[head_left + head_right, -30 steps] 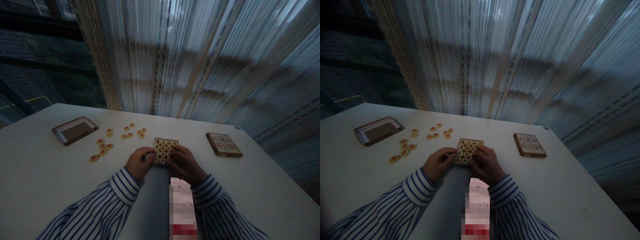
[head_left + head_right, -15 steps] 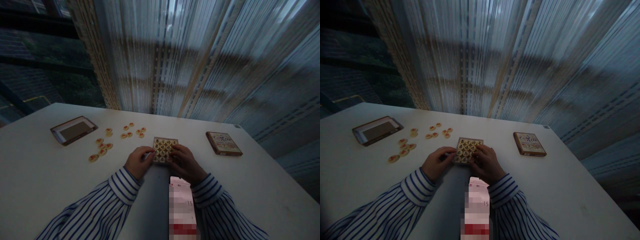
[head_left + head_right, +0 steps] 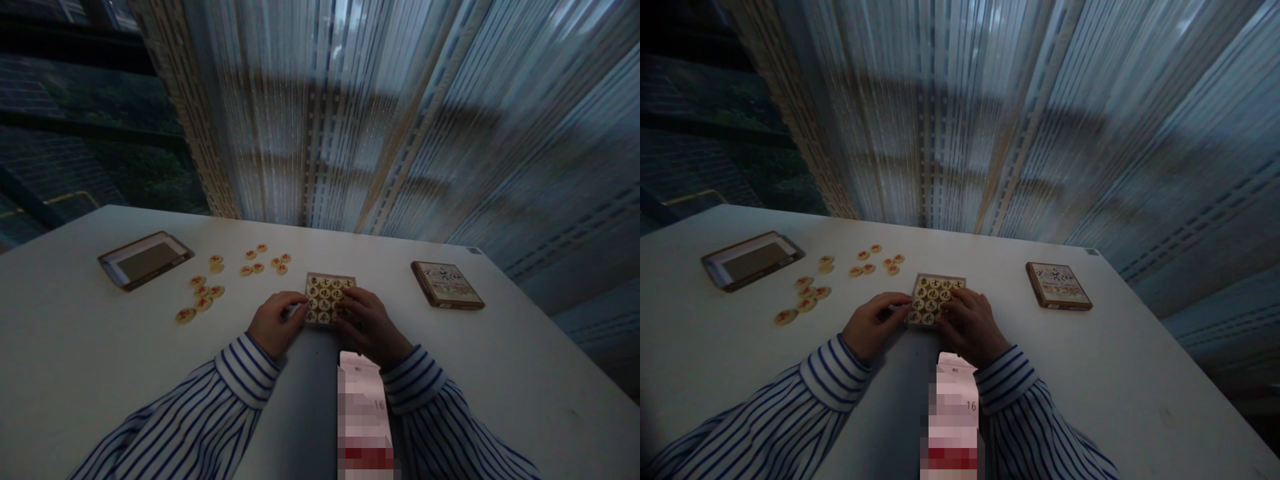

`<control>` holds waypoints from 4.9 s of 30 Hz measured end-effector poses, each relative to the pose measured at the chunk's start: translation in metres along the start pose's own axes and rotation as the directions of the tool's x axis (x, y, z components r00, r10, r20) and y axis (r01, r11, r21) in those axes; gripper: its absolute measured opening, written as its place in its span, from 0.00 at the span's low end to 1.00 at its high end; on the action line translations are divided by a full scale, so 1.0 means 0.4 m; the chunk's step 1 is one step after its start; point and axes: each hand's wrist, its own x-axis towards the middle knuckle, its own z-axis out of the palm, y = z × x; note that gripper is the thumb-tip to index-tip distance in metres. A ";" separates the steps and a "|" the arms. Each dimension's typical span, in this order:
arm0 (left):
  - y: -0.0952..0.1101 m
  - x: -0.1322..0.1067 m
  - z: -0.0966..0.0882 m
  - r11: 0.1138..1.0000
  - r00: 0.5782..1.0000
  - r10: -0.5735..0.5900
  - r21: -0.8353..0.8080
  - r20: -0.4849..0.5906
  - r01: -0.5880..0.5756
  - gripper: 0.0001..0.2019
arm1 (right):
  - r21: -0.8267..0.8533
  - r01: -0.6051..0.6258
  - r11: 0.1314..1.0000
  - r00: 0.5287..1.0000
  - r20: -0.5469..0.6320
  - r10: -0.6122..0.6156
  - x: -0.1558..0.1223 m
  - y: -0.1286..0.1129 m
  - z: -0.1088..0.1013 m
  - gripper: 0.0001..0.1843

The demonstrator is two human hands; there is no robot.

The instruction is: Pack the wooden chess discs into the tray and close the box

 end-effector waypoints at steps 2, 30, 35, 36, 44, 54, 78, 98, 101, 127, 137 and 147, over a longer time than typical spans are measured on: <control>0.001 0.001 0.000 1.000 1.000 0.001 0.004 -0.002 -0.001 0.09 | -0.006 -0.001 1.000 1.000 -0.003 0.001 -0.001 0.000 0.001 0.12; 0.002 -0.001 -0.005 0.999 1.000 0.013 0.050 0.016 -0.013 0.09 | 0.007 0.004 1.000 0.999 -0.042 -0.004 0.004 0.015 -0.019 0.15; 0.008 -0.002 -0.015 0.986 0.996 0.015 0.164 0.087 -0.030 0.15 | -0.008 -0.073 0.997 0.997 -0.017 0.073 0.006 0.042 -0.064 0.21; 0.008 -0.003 -0.016 0.982 0.995 0.012 0.188 0.103 -0.032 0.17 | 0.004 -0.084 0.996 0.996 0.034 0.084 0.006 0.045 -0.070 0.22; -0.003 -0.007 -0.013 0.960 0.984 -0.030 0.280 0.174 -0.020 0.27 | -0.008 -0.089 0.996 0.989 0.117 0.090 -0.013 0.055 -0.057 0.32; -0.019 -0.012 -0.014 0.965 0.984 0.044 0.249 0.174 -0.087 0.27 | -0.032 -0.095 0.995 0.987 0.125 0.098 -0.015 0.057 -0.050 0.31; -0.026 -0.014 -0.011 0.956 0.978 0.108 0.250 0.177 -0.151 0.23 | -0.035 -0.051 0.998 0.989 0.138 0.056 -0.008 0.045 -0.055 0.10; -0.026 -0.014 -0.013 0.938 0.970 0.134 0.290 0.204 -0.191 0.22 | -0.109 -0.003 0.994 1.000 0.011 0.004 -0.007 0.026 -0.048 0.12; -0.024 -0.014 -0.012 0.938 0.971 0.135 0.291 0.198 -0.190 0.22 | -0.125 0.008 0.992 1.000 -0.013 -0.010 -0.004 0.018 -0.044 0.11; -0.005 -0.019 -0.016 0.954 0.989 -0.017 0.298 0.149 -0.029 0.25 | -0.070 -0.109 0.992 0.988 0.099 0.116 0.009 0.028 -0.066 0.21; 0.015 -0.045 -0.071 0.959 1.000 -0.006 0.284 0.023 -0.001 0.02 | -0.036 -0.061 0.998 0.995 -0.085 0.057 0.024 -0.001 -0.069 0.12; 0.035 -0.098 -0.142 0.950 0.999 0.008 0.312 0.053 -0.024 0.04 | -0.031 0.011 0.999 0.999 0.031 -0.010 0.074 -0.089 -0.070 0.09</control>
